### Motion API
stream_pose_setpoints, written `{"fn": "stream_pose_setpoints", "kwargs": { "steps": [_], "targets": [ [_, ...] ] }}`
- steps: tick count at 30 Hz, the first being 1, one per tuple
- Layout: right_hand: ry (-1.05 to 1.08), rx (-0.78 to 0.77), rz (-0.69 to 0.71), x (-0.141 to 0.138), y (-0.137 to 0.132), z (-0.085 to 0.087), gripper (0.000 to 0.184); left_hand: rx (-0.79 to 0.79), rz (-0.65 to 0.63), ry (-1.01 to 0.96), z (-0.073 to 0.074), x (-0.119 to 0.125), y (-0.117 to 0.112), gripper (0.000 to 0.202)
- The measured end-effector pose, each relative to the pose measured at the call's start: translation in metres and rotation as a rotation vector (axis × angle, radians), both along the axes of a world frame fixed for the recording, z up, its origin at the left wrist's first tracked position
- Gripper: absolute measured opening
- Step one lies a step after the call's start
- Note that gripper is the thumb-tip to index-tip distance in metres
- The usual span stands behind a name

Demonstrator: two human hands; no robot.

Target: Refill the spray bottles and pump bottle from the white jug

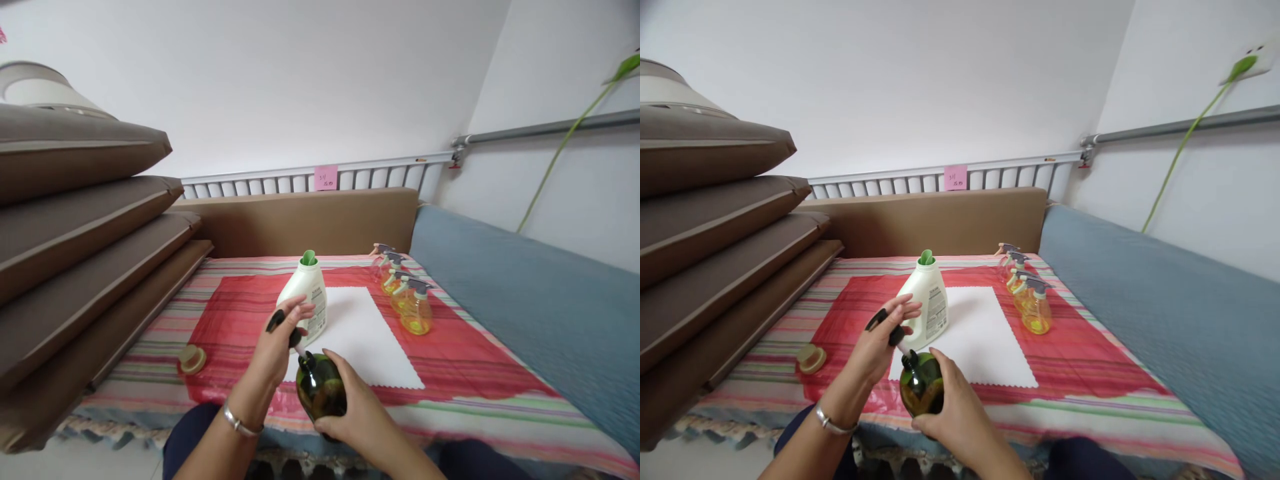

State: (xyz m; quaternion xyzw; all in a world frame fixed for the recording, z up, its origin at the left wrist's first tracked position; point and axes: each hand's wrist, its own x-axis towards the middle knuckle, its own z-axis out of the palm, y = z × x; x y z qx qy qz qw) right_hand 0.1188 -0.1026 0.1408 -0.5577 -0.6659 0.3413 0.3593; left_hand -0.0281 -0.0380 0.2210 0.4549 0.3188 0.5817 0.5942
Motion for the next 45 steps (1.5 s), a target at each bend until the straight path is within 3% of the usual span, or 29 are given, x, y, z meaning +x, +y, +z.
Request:
{"fn": "stream_pose_setpoints", "kwargs": {
  "steps": [4, 12, 15, 20, 25, 29, 32, 35, 39, 43, 45],
  "targets": [
    [-0.011, 0.041, -0.023, -0.003, -0.002, 0.016, 0.09, -0.027, -0.124, 0.071, -0.009, 0.007, -0.007, 0.035],
    [0.028, 0.046, -0.049, -0.001, -0.005, 0.015, 0.089, -0.048, -0.206, 0.128, -0.013, 0.004, -0.011, 0.049],
    [0.046, 0.045, -0.066, 0.0, -0.006, 0.018, 0.088, -0.008, -0.149, 0.136, -0.02, -0.003, -0.01, 0.054],
    [0.055, 0.037, -0.07, -0.003, -0.006, 0.021, 0.09, 0.014, -0.071, 0.216, -0.028, -0.012, -0.01, 0.039],
    [0.098, 0.008, -0.065, -0.007, -0.008, 0.027, 0.092, 0.016, 0.024, 0.225, -0.021, -0.016, -0.017, 0.03],
    [0.218, -0.032, -0.018, -0.005, -0.012, 0.033, 0.094, 0.085, -0.15, 0.259, -0.011, -0.022, -0.024, 0.031],
    [0.241, -0.039, -0.017, -0.004, -0.014, 0.035, 0.094, 0.078, -0.229, 0.173, -0.011, -0.021, -0.024, 0.048],
    [0.217, -0.022, -0.027, -0.005, -0.014, 0.035, 0.096, 0.095, -0.147, 0.126, -0.019, -0.016, -0.02, 0.057],
    [0.203, -0.012, -0.025, -0.006, -0.014, 0.037, 0.095, 0.111, -0.015, 0.135, -0.025, -0.016, -0.017, 0.041],
    [0.214, -0.021, -0.022, -0.005, -0.014, 0.039, 0.095, 0.065, -0.208, 0.145, -0.017, -0.023, -0.02, 0.052],
    [0.209, -0.016, -0.034, -0.005, -0.014, 0.038, 0.095, 0.064, -0.229, 0.135, -0.013, -0.023, -0.02, 0.057]
  ]
}}
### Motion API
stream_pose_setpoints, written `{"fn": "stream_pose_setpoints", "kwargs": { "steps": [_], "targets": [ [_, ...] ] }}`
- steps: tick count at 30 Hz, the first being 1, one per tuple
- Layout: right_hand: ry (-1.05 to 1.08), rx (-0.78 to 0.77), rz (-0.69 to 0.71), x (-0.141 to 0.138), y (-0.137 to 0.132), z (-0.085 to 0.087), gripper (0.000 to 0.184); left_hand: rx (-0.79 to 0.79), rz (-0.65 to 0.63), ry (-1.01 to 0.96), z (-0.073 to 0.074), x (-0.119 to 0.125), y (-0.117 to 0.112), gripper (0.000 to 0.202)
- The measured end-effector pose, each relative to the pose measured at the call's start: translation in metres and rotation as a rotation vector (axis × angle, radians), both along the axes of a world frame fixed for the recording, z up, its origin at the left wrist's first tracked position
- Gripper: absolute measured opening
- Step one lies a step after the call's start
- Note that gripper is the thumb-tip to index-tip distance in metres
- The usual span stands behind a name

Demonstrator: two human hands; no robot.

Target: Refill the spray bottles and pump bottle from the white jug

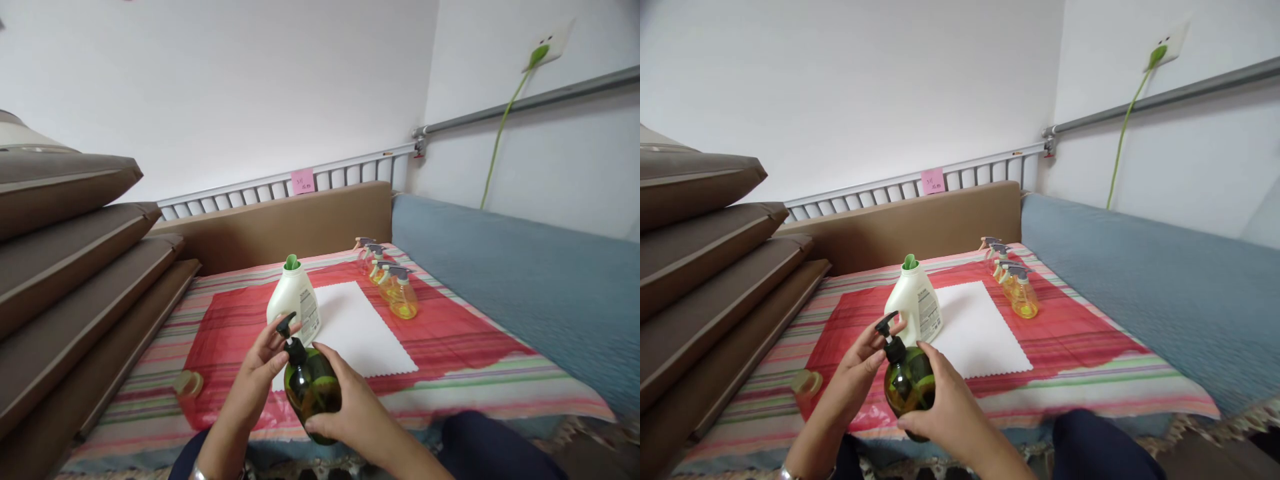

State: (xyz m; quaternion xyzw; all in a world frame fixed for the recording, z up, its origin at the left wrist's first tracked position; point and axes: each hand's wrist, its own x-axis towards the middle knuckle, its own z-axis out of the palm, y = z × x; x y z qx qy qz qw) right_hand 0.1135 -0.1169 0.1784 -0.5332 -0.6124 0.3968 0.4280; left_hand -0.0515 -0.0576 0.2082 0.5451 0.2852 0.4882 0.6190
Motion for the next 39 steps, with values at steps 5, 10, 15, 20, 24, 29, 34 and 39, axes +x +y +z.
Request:
{"fn": "stream_pose_setpoints", "kwargs": {
  "steps": [5, 10, 15, 20, 24, 29, 34, 39],
  "targets": [
    [-0.014, 0.02, -0.003, 0.0, 0.0, -0.003, 0.096, 0.071, 0.169, -0.001, -0.001, 0.005, 0.004, 0.043],
    [0.005, 0.031, 0.005, 0.001, 0.0, -0.001, 0.095, 0.052, -0.03, 0.025, 0.003, -0.003, 0.002, 0.045],
    [-0.014, 0.024, -0.006, 0.0, 0.0, 0.0, 0.095, 0.092, 0.037, 0.034, 0.002, -0.002, 0.005, 0.063],
    [-0.001, 0.056, -0.017, 0.001, 0.002, -0.001, 0.093, 0.146, 0.136, 0.066, -0.002, -0.006, 0.014, 0.051],
    [-0.009, 0.065, -0.021, 0.0, 0.004, -0.001, 0.093, 0.193, 0.17, 0.114, -0.001, -0.01, 0.014, 0.057],
    [-0.046, 0.106, -0.056, -0.005, 0.004, -0.004, 0.091, 0.198, 0.212, 0.149, 0.003, -0.005, 0.006, 0.054],
    [-0.026, 0.071, -0.043, -0.004, 0.003, -0.004, 0.092, 0.085, -0.05, 0.039, 0.005, -0.008, 0.003, 0.071],
    [-0.032, 0.078, -0.048, -0.008, 0.002, -0.002, 0.091, 0.133, 0.151, 0.071, -0.002, 0.001, 0.004, 0.058]
  ]
}}
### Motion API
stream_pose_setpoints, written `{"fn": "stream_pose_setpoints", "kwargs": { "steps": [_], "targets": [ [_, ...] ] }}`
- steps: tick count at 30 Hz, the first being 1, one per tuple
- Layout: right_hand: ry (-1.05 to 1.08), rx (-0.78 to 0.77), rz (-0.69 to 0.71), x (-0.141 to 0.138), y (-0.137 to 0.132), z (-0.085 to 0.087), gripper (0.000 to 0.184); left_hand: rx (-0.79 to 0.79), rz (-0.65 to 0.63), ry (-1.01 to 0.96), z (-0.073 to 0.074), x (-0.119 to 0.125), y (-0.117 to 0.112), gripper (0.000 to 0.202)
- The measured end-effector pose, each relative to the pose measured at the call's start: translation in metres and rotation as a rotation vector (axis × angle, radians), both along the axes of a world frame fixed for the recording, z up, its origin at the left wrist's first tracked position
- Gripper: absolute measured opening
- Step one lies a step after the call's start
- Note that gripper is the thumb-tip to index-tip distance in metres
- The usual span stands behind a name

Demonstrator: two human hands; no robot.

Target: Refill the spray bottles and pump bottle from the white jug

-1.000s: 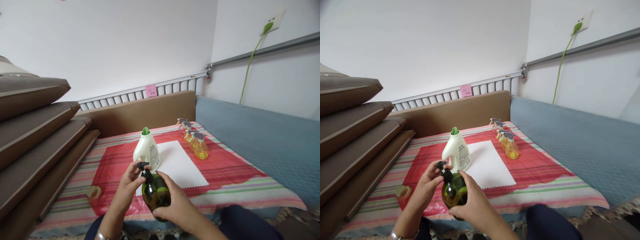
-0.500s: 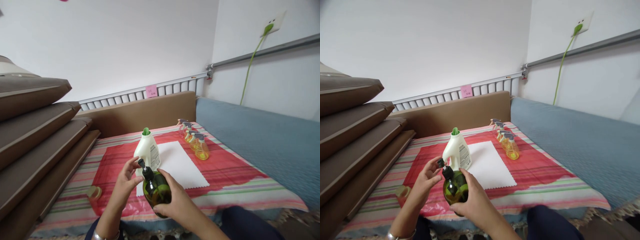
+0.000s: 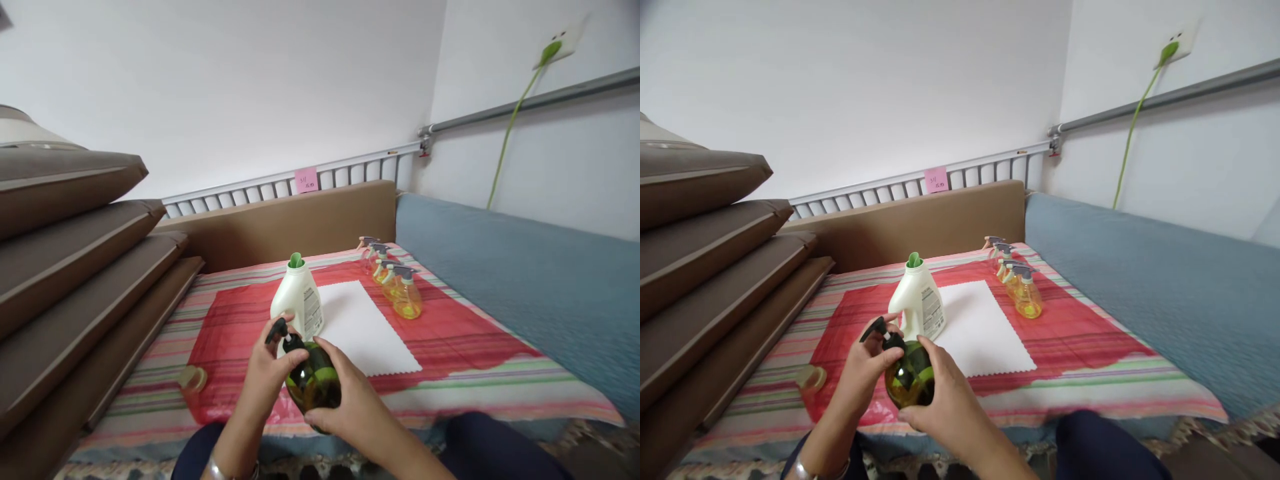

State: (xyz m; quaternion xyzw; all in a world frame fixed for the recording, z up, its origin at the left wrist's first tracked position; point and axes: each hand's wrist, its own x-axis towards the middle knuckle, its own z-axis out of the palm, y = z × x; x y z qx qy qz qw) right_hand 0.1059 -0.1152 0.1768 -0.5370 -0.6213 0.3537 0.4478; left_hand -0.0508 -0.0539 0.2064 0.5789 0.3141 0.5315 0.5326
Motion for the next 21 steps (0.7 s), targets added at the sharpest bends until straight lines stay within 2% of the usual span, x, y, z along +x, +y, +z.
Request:
{"fn": "stream_pose_setpoints", "kwargs": {
  "steps": [2, 6, 8, 10, 15, 18, 21],
  "targets": [
    [0.028, -0.016, 0.021, 0.0, -0.001, 0.003, 0.091, -0.023, -0.019, -0.016, 0.0, 0.001, 0.0, 0.052],
    [0.144, -0.068, 0.146, 0.003, -0.003, 0.009, 0.093, -0.11, -0.237, -0.063, 0.003, -0.008, 0.002, 0.062],
    [0.192, -0.114, 0.177, 0.004, -0.003, 0.01, 0.093, -0.151, -0.296, -0.09, 0.003, -0.012, 0.004, 0.066],
    [0.185, -0.141, 0.145, 0.004, -0.002, 0.009, 0.096, -0.156, -0.263, -0.11, 0.0, -0.012, 0.005, 0.068],
    [0.112, -0.117, 0.044, 0.0, -0.002, 0.007, 0.096, -0.095, -0.017, -0.11, -0.007, -0.005, 0.006, 0.055],
    [0.163, -0.136, 0.081, 0.0, -0.002, 0.004, 0.092, -0.086, -0.027, -0.098, -0.009, -0.005, 0.007, 0.038],
    [0.211, -0.15, 0.144, 0.001, 0.0, -0.003, 0.091, -0.096, -0.061, -0.111, -0.012, -0.006, 0.007, 0.033]
  ]
}}
